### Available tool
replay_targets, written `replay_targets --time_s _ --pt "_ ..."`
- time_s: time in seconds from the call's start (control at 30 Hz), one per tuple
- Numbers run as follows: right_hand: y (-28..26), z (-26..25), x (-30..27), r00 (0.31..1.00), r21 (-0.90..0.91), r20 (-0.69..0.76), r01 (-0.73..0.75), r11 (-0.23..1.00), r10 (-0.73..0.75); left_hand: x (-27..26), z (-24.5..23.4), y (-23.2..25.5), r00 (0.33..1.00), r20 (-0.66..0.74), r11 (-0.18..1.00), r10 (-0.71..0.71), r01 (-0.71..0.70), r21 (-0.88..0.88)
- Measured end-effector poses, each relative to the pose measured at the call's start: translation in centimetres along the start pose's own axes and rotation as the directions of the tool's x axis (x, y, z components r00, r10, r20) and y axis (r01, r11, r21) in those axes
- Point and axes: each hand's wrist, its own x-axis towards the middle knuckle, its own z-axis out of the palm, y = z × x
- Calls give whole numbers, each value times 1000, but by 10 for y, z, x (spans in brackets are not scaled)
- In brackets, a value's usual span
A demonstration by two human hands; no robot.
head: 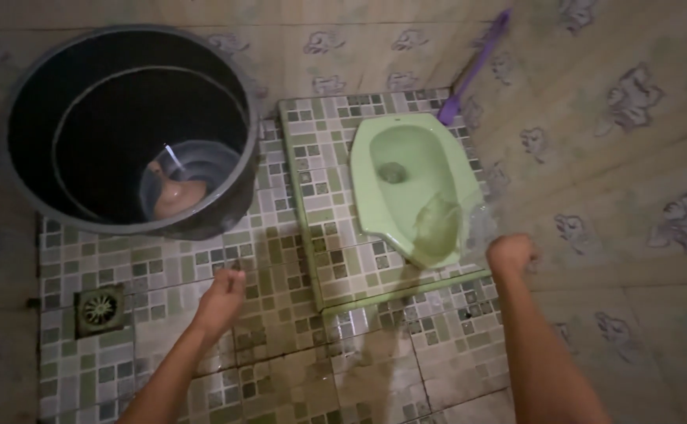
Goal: The person prepares a cleaning solution by pouring liquids from two bottles into a plastic container, then repeatedly scoops water from a bucket and pours it into a squat toilet. The person handles the container and a scoop, moving between the bucket and the toilet.
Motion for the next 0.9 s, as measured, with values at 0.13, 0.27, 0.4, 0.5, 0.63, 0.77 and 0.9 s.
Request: replay_targets --time_s 0.13,0.27,0.4,0.5,0.63,0.77,0.9 --pt "17 10 -21 997 48 -60 43 998 -40 13 12 -6 992 -29 992 120 -119 36" --pt "17 51 -43 963 127 -181 224 966 -200 12 19 -1 988 -33 988 152 -153 -21" --pt "4 112 -68 844 338 -427 483 808 -326 -7 12 4 995 -34 995 96 -97 -30" --pt "-30 127 -84 956 311 -270 198 929 -114 -18 7 -4 995 -63 997 78 -78 -7" --pt "-50 123 -107 873 162 -464 248 955 -149 -28 6 -40 986 -120 991 120 -126 -49" --pt "-53 90 -126 915 148 -347 272 951 -207 -30 19 -96 988 -127 986 83 -99 -133" --pt "-58 45 -153 871 70 -225 462 884 -437 -18 23 -152 977 -94 859 190 -212 -466"
